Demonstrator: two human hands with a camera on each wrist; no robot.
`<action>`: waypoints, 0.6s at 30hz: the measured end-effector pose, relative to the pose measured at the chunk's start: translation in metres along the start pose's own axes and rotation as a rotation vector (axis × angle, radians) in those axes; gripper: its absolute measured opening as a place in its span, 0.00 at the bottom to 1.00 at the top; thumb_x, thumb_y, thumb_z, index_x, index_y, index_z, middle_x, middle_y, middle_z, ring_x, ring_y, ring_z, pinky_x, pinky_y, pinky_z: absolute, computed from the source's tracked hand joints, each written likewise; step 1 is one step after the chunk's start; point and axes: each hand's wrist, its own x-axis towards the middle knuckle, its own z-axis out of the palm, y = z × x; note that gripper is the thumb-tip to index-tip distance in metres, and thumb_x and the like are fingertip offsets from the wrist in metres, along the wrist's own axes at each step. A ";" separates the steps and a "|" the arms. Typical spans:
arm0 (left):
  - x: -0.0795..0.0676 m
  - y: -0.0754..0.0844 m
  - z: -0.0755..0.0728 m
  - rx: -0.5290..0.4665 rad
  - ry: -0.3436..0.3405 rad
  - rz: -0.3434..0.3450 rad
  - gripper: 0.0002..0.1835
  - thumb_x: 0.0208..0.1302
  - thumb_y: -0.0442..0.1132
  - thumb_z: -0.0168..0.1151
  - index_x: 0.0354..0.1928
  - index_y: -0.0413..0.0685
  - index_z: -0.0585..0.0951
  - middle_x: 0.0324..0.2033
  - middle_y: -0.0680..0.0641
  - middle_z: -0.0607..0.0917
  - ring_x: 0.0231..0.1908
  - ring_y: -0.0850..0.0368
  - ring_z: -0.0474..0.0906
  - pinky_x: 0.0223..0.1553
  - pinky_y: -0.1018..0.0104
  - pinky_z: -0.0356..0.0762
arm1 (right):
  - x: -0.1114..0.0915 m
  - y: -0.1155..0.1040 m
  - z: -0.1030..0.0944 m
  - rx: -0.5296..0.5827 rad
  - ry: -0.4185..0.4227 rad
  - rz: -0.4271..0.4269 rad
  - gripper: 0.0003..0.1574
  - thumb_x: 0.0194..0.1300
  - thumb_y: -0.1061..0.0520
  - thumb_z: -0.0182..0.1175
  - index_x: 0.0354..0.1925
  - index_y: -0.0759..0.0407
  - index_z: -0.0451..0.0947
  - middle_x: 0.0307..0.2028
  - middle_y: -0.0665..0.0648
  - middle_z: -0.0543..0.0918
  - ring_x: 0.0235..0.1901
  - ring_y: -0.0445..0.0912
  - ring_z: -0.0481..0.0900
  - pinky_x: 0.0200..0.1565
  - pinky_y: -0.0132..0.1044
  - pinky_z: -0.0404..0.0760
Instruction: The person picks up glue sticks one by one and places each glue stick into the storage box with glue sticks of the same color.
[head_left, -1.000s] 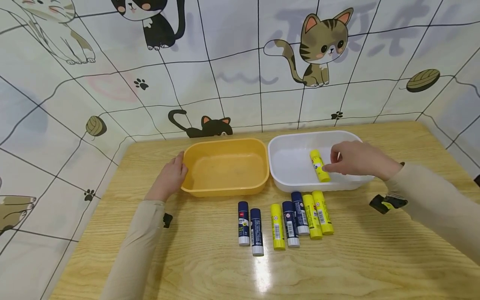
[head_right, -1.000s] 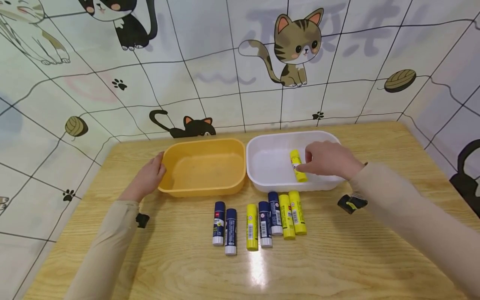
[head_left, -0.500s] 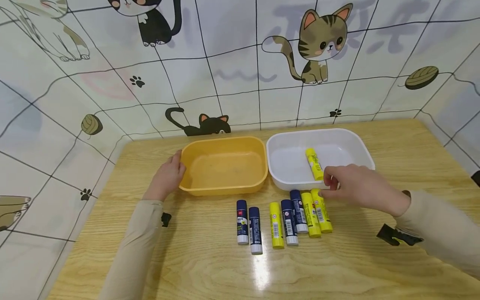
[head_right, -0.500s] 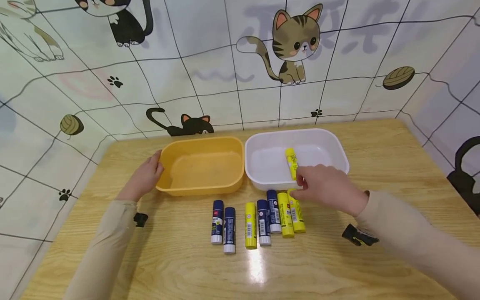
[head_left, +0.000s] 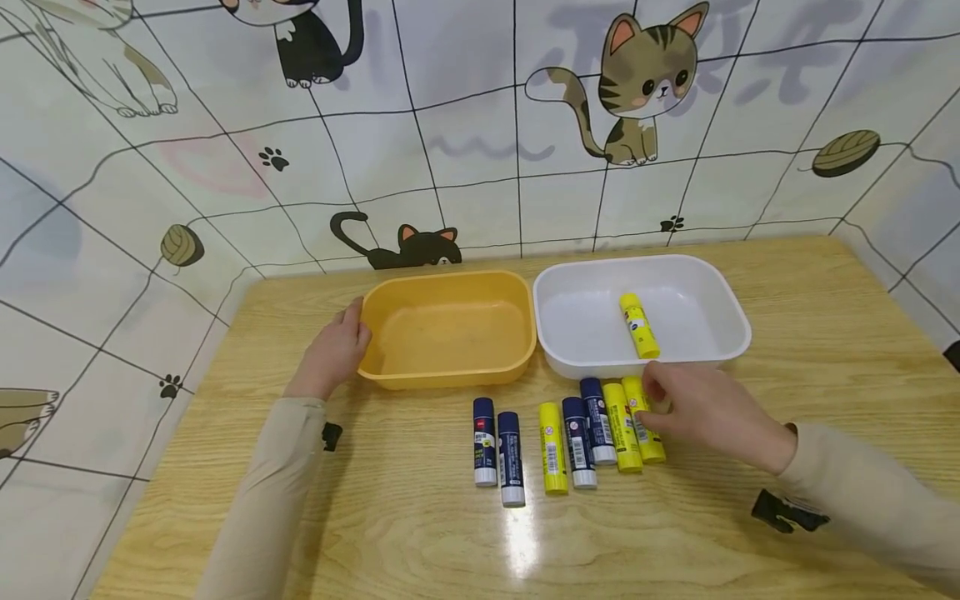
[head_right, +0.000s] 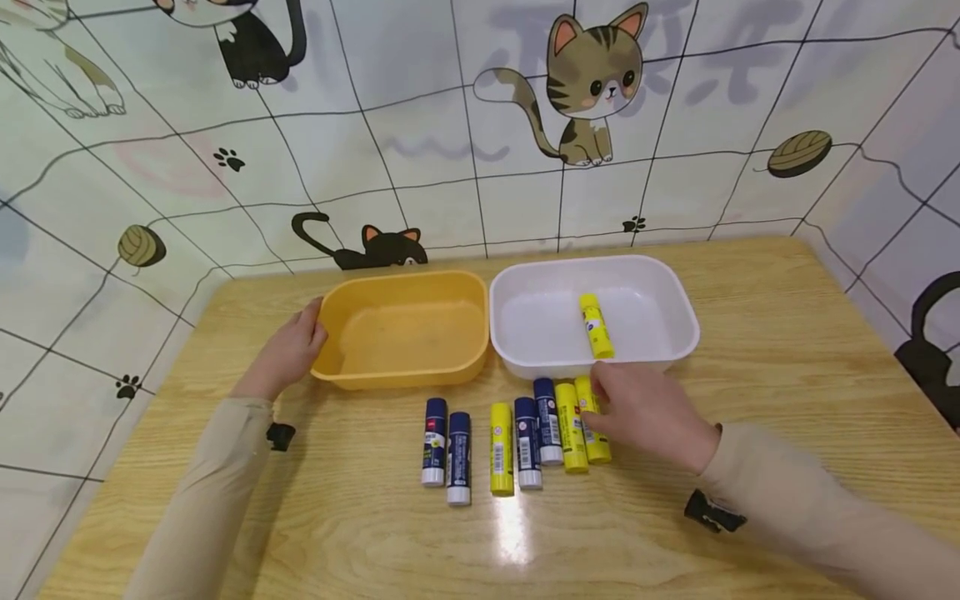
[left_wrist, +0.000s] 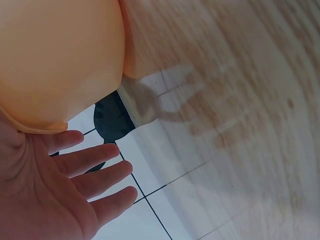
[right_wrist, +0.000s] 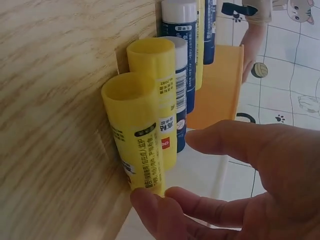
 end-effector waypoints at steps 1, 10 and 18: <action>0.000 0.000 0.000 0.001 0.002 0.000 0.30 0.73 0.38 0.34 0.73 0.30 0.50 0.64 0.25 0.63 0.62 0.29 0.63 0.61 0.40 0.60 | 0.000 0.000 0.002 0.012 -0.001 0.011 0.19 0.51 0.51 0.73 0.32 0.58 0.74 0.26 0.49 0.73 0.23 0.43 0.67 0.25 0.36 0.67; 0.001 -0.002 0.001 0.004 0.017 0.005 0.30 0.73 0.38 0.34 0.72 0.30 0.51 0.63 0.25 0.65 0.60 0.29 0.65 0.60 0.40 0.62 | -0.001 0.005 0.014 0.069 0.015 0.061 0.19 0.56 0.51 0.69 0.34 0.60 0.71 0.25 0.50 0.73 0.21 0.42 0.66 0.21 0.34 0.66; 0.000 0.000 0.000 -0.003 0.017 -0.001 0.29 0.73 0.38 0.34 0.72 0.31 0.52 0.63 0.26 0.66 0.57 0.30 0.69 0.58 0.40 0.64 | 0.001 0.008 0.021 0.097 0.038 0.085 0.17 0.59 0.50 0.67 0.35 0.61 0.74 0.23 0.49 0.74 0.20 0.42 0.68 0.20 0.34 0.68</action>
